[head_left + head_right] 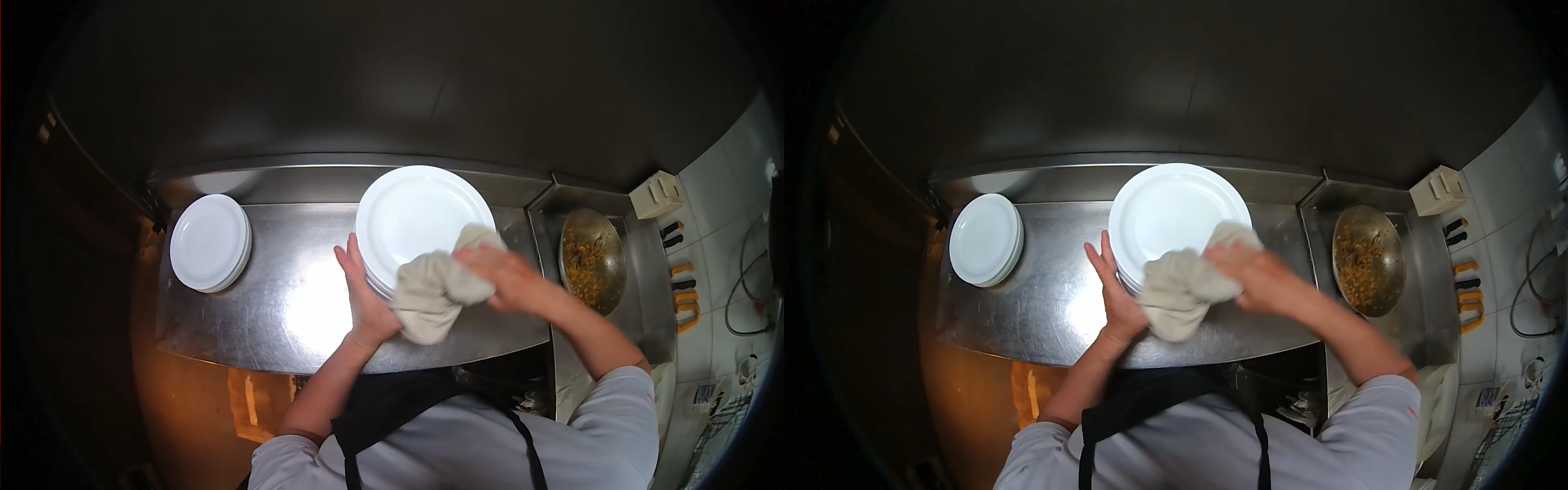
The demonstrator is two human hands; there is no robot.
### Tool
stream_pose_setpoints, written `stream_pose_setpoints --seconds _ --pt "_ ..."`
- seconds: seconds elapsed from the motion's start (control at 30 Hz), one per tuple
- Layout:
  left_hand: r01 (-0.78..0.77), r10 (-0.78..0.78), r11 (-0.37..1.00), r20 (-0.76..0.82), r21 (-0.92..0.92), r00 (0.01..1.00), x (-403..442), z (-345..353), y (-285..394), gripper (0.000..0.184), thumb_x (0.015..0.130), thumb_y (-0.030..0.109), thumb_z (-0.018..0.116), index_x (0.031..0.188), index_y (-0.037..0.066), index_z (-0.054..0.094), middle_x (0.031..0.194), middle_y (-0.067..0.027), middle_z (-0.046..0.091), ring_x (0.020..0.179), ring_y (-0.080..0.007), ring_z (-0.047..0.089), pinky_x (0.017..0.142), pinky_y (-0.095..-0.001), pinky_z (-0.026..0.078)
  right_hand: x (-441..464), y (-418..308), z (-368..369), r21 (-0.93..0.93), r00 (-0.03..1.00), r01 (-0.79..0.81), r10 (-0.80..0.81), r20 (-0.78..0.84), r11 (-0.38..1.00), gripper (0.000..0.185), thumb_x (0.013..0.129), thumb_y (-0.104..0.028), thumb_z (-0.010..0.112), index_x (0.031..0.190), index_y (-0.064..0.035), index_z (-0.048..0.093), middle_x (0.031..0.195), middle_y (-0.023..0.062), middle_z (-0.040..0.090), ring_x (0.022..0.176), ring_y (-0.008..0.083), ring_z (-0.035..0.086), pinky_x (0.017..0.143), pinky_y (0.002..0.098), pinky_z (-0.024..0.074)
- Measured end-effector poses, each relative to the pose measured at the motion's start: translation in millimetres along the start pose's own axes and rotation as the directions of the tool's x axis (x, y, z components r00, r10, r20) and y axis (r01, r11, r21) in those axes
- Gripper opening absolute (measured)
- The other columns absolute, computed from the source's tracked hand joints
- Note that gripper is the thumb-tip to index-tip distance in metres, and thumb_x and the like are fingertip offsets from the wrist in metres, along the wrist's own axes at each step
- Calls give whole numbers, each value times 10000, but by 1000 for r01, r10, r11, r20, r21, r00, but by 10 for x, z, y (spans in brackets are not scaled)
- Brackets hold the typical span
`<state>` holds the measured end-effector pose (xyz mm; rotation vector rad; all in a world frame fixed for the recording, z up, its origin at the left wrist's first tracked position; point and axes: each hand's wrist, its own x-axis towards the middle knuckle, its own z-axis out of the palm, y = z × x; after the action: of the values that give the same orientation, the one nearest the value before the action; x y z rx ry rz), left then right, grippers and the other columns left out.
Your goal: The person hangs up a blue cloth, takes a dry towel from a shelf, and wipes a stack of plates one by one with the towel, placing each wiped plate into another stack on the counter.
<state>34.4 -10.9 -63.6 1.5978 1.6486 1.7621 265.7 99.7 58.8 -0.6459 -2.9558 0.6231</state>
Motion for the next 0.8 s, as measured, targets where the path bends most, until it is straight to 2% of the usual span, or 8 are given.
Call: stream_pose_setpoints --seconds 0.13,0.33,0.47,0.5,0.57,0.7,0.77,0.8 --pt "62 -61 998 40 -26 997 12 -42 107 1511 597 551 895 1498 -93 -133 1564 -351 99 1451 -463 203 1189 -493 189 372 507 -152 -246 978 -184 153 -142 952 629 817 -128 660 1414 -38 485 1452 188 490 1387 348 416 1186 454 295" --pt "74 -73 997 37 -24 997 23 -36 149 1517 586 462 933 1518 -39 -154 1584 -302 113 1461 -383 228 1197 -442 203 1527 436 333 -169 899 -195 107 -426 966 758 928 -376 592 1482 58 311 1519 284 350 1430 391 333 1210 468 203" --pt "184 -196 919 1 -349 981 -80 56 71 1504 577 392 959 1535 -8 -129 1546 -226 246 1403 -342 341 1177 -424 273 1297 -369 331 155 992 -23 42 -118 988 832 941 -527 539 1446 101 333 1493 302 373 1419 422 332 1209 454 208" --pt "125 -118 983 55 -136 991 -166 -3 -120 1394 635 357 939 1541 16 -65 1471 -188 342 1342 -318 415 1143 -414 333 1119 -409 424 103 992 44 -31 -122 994 840 935 -555 534 1423 108 366 1464 303 412 1394 419 373 1201 449 234" --pt "305 -284 700 140 -645 949 -237 17 -124 1295 671 336 916 1542 33 6 1445 -183 371 1341 -303 418 1130 -412 348 689 -457 436 27 990 107 -104 -91 994 836 912 -576 563 1367 114 442 1401 297 488 1336 404 459 1183 444 285" --pt "-150 163 982 110 -115 980 99 -191 -52 1011 791 371 775 1542 41 185 1517 -202 322 1389 -319 375 1152 -440 311 44 -203 201 -94 992 -83 74 -101 992 743 845 -491 702 1319 58 538 1380 253 533 1317 352 500 1155 439 344" --pt "-201 208 977 123 -68 970 339 -226 -79 958 816 375 724 1538 8 213 1571 -219 245 1421 -334 339 1170 -445 273 -48 146 187 -109 947 -200 163 -277 974 673 829 -418 740 1299 30 563 1408 222 521 1339 338 478 1148 435 351" --pt "-26 60 958 112 -284 992 432 -208 -110 934 828 374 697 1533 -16 223 1602 -232 188 1440 -343 314 1180 -443 249 -21 355 242 -75 896 -218 169 -411 973 642 822 -370 758 1290 26 570 1416 212 516 1333 333 482 1146 428 355"
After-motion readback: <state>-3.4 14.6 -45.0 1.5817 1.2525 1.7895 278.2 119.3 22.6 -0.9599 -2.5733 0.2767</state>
